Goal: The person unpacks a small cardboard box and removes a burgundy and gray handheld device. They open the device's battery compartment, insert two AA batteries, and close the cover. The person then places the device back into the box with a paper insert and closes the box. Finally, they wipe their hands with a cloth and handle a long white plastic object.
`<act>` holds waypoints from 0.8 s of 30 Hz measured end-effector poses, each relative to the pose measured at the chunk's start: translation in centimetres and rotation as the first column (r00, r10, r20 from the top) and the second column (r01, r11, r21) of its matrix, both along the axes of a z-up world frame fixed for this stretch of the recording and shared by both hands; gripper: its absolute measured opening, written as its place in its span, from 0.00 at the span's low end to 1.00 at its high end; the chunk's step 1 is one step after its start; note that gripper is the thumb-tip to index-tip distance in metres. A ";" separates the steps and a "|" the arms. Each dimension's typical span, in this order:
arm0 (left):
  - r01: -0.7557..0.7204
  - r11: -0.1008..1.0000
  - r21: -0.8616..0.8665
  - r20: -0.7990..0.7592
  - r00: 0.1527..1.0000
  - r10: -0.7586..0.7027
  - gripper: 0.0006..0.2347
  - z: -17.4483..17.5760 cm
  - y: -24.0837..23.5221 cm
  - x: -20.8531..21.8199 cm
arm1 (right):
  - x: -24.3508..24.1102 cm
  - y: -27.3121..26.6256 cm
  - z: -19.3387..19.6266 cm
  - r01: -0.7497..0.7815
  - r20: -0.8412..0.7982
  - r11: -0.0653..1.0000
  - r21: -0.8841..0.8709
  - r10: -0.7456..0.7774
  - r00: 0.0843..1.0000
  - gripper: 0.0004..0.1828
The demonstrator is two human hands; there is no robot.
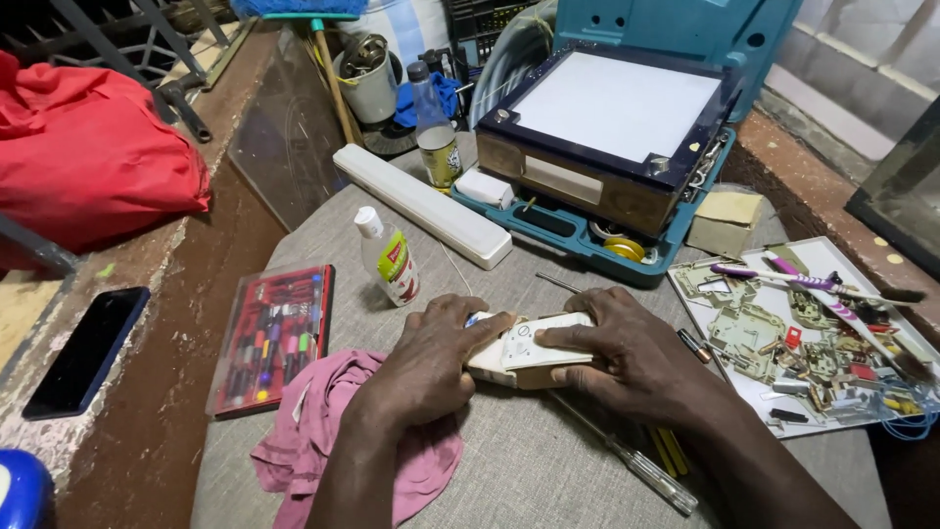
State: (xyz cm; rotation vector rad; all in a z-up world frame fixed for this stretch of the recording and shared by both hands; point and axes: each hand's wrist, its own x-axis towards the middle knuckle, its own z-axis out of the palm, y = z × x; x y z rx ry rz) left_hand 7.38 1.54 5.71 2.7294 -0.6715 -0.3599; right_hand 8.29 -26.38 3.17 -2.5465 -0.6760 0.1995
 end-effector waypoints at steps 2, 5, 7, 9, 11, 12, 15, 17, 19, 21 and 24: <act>0.003 1.000 -0.014 -0.005 1.000 -0.004 0.43 -0.3 0.4 0.1 | -0.1 -0.1 -0.3 0.007 0.014 0.999 0.034 -0.007 1.000 0.28; -0.097 0.995 -0.037 -0.137 0.986 0.091 0.42 1.0 0.1 -0.2 | -0.3 0.0 -0.4 0.027 0.002 0.999 0.046 -0.027 1.000 0.28; -0.198 0.980 -0.031 -0.261 0.948 0.184 0.42 1.7 0.2 -0.4 | -0.2 0.0 -0.5 0.040 -0.024 0.999 0.024 -0.039 0.999 0.29; -0.241 0.944 -0.227 -0.280 0.944 0.174 0.43 1.6 1.1 -0.4 | -0.1 -0.1 -0.8 -0.056 0.099 0.989 0.140 0.042 0.994 0.29; -0.251 0.917 -0.311 -0.252 0.952 0.176 0.42 0.9 1.9 -0.1 | -0.4 -0.5 -0.3 -0.010 0.031 0.983 0.184 0.004 1.000 0.28; -0.254 0.884 -0.393 -0.222 0.959 0.177 0.42 0.6 2.3 0.1 | -0.5 -0.7 0.0 0.040 -0.039 0.974 0.224 -0.032 0.999 0.27; -0.052 0.799 -0.599 0.054 0.993 0.105 0.41 -0.2 4.2 0.8 | 0.4 -2.0 -2.2 -0.078 0.144 0.865 0.496 0.007 0.990 0.22; -0.042 0.744 -0.667 0.078 0.989 0.126 0.40 -1.7 4.5 1.6 | 0.0 -1.3 -1.6 -0.046 0.070 0.817 0.575 0.006 0.997 0.22; -0.029 0.680 -0.732 0.096 0.985 0.145 0.40 -2.9 4.2 2.0 | -0.3 -1.0 -1.3 -0.003 -0.007 0.765 0.644 0.009 1.000 0.22; -0.095 0.535 -0.839 0.014 0.981 0.196 0.36 -3.8 3.6 1.8 | -0.3 -0.8 -1.1 0.045 -0.077 0.738 0.673 0.010 0.997 0.22; -0.173 0.317 -0.932 -0.094 0.964 0.249 0.25 -2.8 1.3 0.3 | -0.5 -0.8 -1.1 0.130 -0.131 0.681 0.720 -0.051 0.990 0.23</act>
